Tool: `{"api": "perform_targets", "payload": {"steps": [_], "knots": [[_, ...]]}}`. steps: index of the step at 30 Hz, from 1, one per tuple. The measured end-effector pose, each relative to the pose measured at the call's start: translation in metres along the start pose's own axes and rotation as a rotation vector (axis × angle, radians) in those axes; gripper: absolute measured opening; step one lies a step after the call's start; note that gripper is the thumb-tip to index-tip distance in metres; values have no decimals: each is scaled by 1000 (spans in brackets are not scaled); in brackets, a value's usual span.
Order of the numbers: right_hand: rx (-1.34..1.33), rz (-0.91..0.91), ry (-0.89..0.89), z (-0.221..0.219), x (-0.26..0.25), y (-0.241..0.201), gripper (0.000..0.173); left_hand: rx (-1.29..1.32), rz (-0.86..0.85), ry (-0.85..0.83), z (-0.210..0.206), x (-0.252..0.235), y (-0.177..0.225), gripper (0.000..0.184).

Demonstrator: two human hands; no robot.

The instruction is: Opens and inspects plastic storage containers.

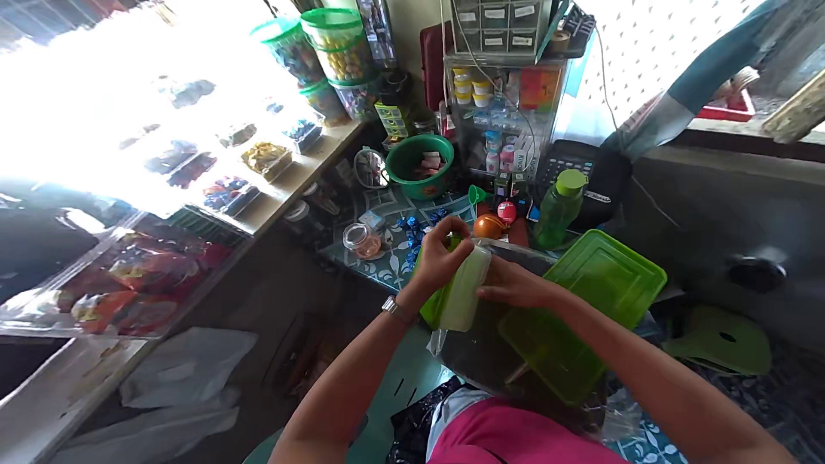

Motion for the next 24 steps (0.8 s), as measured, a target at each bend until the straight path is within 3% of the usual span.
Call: {"api": "perform_targets", "payload": {"steps": [3,5,7,9,11,13,16,18,20,24], "knots": [[-433,-186,83,-16,-5,-7,81,47,-25,10,0,4,2,22],[-507,-237,148,-17,-11,-10,86,69,-30,15,0,7,1,28],[-521,-233,204,-16,-13,-11,80,148,-32,20,7,9,-3,36],[-526,-184,260,-11,-10,-10,79,182,-18,35,20,15,1,38],[-517,-96,329,-3,-3,-13,85,15,6,130,44,29,14,40],[-461,32,364,9,9,-25,92,-201,131,212,68,49,22,57],[-264,270,393,16,29,-57,95,-123,316,203,74,81,30,91],[-150,423,418,12,38,-75,90,-9,169,154,57,93,48,97],[-35,517,460,6,44,-86,85,-25,-65,116,39,96,71,91],[88,547,510,-1,57,-93,80,-389,-312,175,11,100,95,67]]}}
Point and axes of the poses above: each hand's wrist, its own x-axis away from the middle knuckle, its own z-axis out of the back of the hand, y = z × x, the point moved 6 cm from there along -x, towards the middle knuckle, and after that the axes turned 11 degrees about y, right-handed, at the moved point
